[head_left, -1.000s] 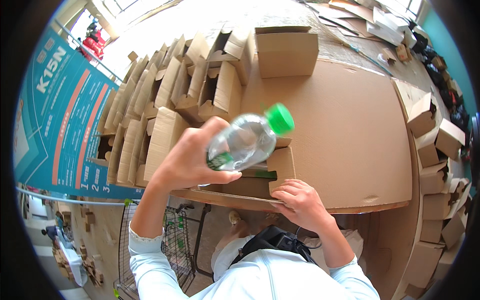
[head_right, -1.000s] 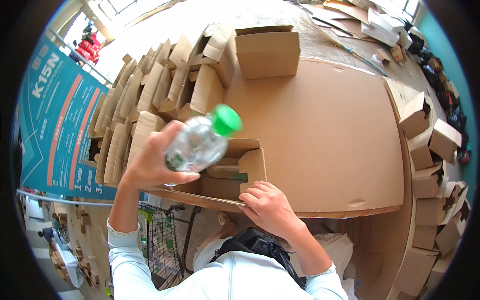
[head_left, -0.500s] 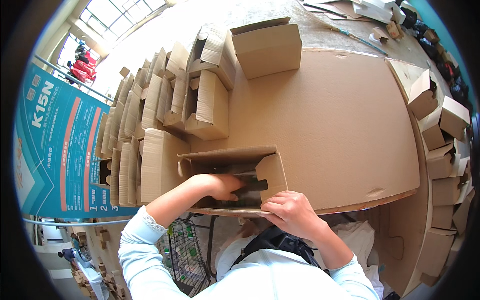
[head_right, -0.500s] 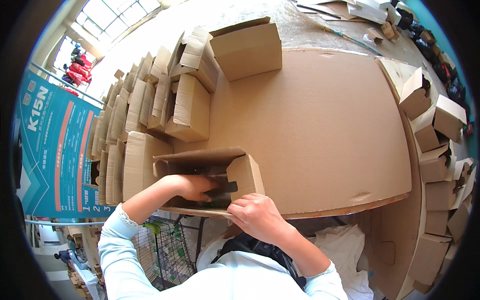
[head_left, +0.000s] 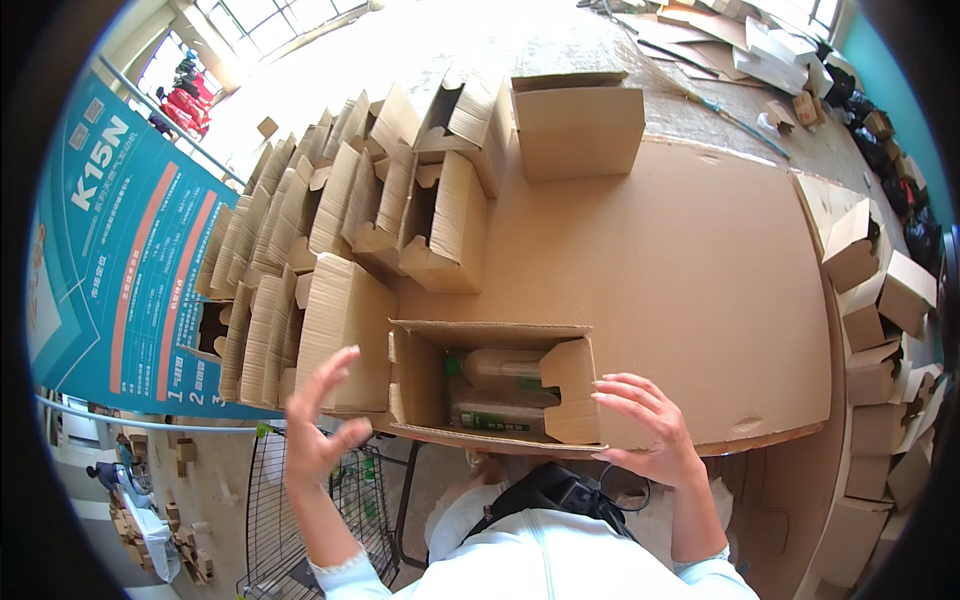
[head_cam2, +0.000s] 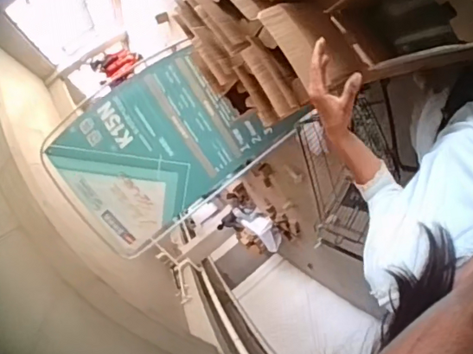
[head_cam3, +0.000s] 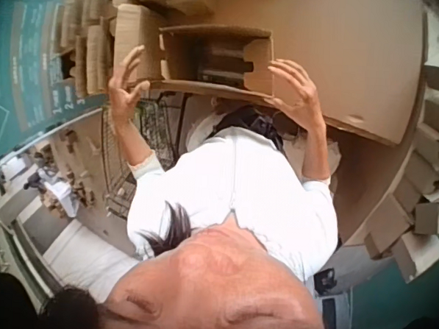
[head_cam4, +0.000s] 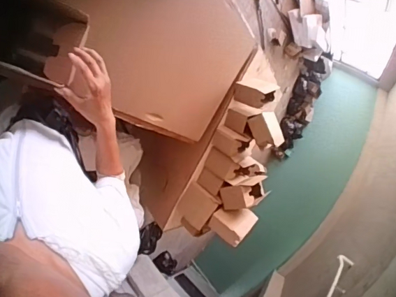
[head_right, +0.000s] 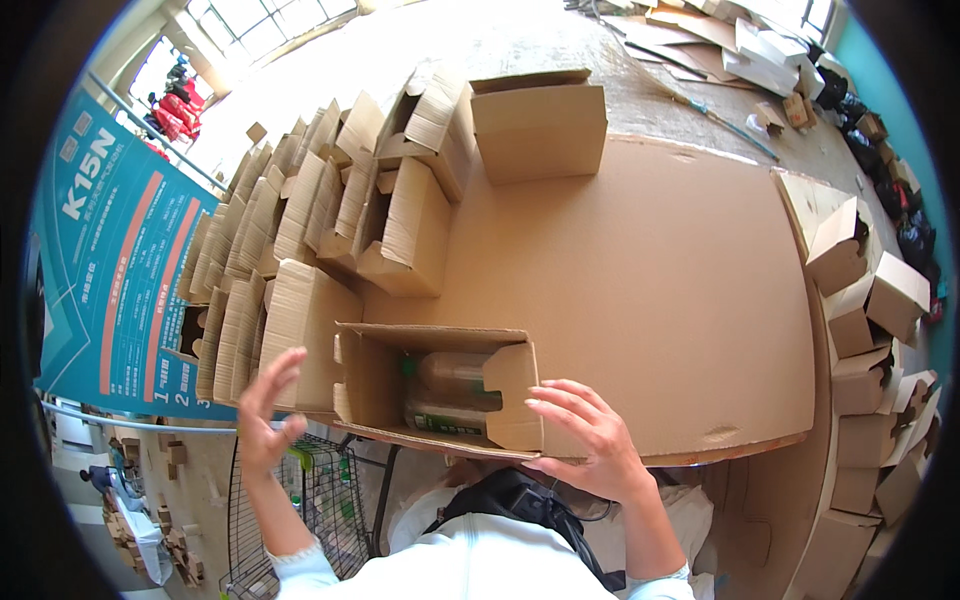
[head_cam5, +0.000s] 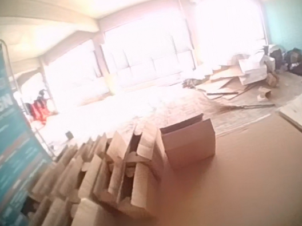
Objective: The person takes plastic bottles one at a time from a shopping cart, places each bottle into an individual cardboard box, and then folds the box flaps to close it.
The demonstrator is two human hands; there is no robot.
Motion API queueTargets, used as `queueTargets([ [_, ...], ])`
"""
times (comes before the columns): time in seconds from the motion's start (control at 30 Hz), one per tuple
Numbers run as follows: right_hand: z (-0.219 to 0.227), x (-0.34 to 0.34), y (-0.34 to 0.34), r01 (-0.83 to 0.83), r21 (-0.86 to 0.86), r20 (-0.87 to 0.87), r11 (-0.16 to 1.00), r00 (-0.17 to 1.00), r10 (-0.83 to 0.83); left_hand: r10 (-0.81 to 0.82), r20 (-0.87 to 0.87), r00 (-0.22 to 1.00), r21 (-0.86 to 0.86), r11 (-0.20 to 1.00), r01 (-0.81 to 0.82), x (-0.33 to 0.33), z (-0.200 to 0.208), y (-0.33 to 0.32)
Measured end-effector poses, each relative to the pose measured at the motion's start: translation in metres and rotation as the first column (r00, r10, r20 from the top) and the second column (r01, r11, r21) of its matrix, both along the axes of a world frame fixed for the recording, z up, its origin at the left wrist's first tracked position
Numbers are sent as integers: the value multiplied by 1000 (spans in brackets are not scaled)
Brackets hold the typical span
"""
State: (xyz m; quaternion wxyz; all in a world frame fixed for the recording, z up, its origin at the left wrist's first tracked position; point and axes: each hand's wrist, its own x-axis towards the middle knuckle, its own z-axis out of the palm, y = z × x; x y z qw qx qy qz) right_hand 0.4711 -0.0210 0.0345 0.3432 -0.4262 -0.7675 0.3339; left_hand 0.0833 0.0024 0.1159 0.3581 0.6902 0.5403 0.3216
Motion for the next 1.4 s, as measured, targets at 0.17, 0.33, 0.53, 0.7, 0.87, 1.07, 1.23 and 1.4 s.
queueTargets([
  [0.17, 6, -24, 13, 67, 39, -11, 997, 998, -66, -181, -42, 983, -62, 982, 178, 0, -63, -21],
  [0.33, 10, -38, 57, 54, -67, -56, 996, 997, -58, -107, -85, 991, -137, 986, 94, 8, -84, 8],
  [0.53, -25, -40, 55, 19, 297, 317, 955, 941, -117, 44, -458, 888, 378, 914, 150, 25, -61, 18],
  [0.7, -15, -70, 6, 30, 268, 514, 963, 841, -169, -146, -736, 661, 273, 829, 488, 18, -103, 23],
  [0.87, -30, -67, 2, 135, 250, 470, 959, 849, -242, -367, -765, 529, -49, 853, 520, 36, -72, 42],
  [1.07, -33, -55, -8, 297, -8, 153, 955, 944, -293, -382, -802, 460, -54, 813, 580, 40, -70, 55],
  [1.23, -75, -49, -51, 223, -364, -164, 904, 940, -298, -326, -720, 613, 111, 817, 565, 33, -76, 41],
  [1.4, -127, -49, -44, 426, -225, 72, 876, 904, -421, -380, -692, 614, 106, 787, 607, 53, -74, 80],
])
